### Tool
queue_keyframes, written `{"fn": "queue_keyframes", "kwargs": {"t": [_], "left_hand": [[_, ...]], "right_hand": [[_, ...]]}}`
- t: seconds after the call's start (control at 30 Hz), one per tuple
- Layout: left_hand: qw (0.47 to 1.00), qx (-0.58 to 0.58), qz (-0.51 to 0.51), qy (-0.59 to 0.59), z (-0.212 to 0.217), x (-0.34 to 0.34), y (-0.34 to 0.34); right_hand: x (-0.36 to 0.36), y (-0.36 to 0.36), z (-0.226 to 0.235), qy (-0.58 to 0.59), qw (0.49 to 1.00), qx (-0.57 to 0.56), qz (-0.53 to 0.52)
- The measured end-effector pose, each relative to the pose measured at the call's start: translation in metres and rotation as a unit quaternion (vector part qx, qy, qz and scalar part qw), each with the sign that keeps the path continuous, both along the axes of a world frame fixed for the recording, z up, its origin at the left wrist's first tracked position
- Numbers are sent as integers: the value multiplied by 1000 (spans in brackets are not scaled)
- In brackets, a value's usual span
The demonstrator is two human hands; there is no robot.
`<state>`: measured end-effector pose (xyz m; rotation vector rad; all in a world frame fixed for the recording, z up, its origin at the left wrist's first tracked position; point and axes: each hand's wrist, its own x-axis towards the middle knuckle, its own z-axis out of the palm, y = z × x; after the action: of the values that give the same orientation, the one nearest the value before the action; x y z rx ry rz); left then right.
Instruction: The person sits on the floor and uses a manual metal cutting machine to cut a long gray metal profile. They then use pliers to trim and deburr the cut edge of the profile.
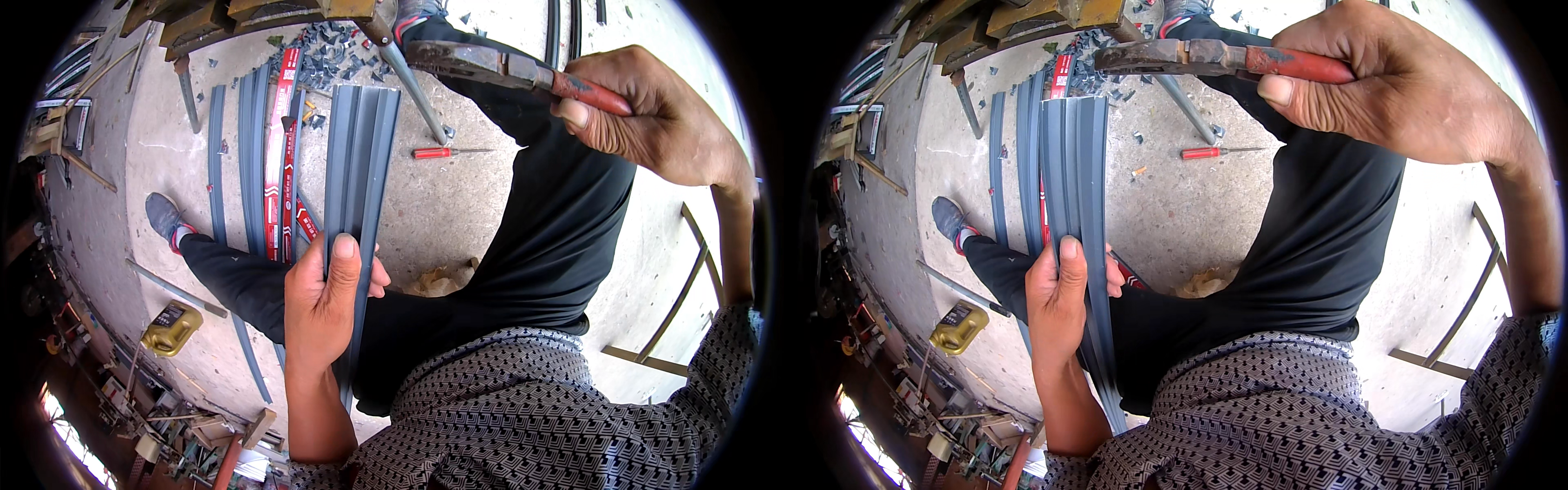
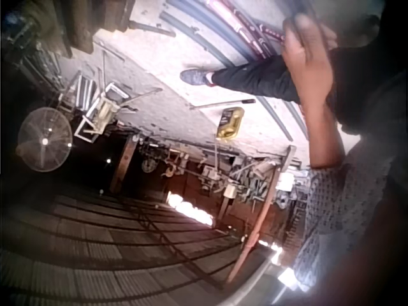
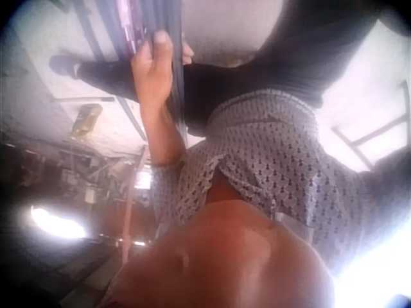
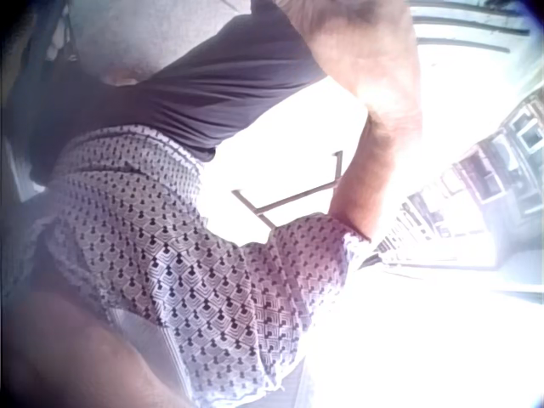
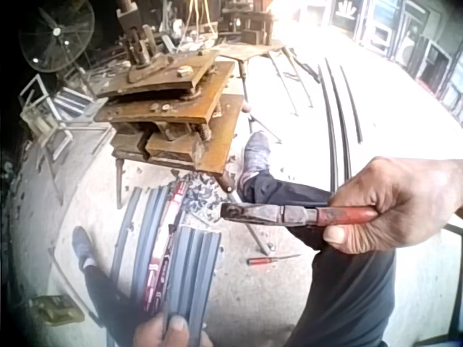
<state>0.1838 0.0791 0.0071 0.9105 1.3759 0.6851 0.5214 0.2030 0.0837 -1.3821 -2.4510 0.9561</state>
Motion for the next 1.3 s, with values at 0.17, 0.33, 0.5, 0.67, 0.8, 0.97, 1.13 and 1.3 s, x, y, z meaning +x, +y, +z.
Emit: {"fn": "queue_keyframes", "kwargs": {"t": [0.17,0.33,0.5,0.67,0.8,0.97,1.13,1.3], "left_hand": [[999,-28,9,-36,-3,-16,-6],[993,-45,-17,-104,-8,-17,-3],[983,-71,-26,-168,-13,-13,-1],[953,-78,-44,-289,-19,-20,-5],[927,-100,-49,-358,-27,-21,-8],[892,-124,-53,-431,-34,-18,-6],[879,-148,-25,-452,-37,-18,-12],[873,-167,-27,-458,-36,-13,-9]], "right_hand": [[-13,32,-8,-117,985,-26,123],[-4,38,-27,-56,971,168,163],[-7,61,-12,-16,972,58,225],[-14,72,-8,-18,967,-61,247],[-15,71,-14,13,968,-124,219],[-1,61,-26,26,981,-45,189],[-3,60,-34,76,978,-68,181],[0,57,-32,48,982,-70,166]]}}
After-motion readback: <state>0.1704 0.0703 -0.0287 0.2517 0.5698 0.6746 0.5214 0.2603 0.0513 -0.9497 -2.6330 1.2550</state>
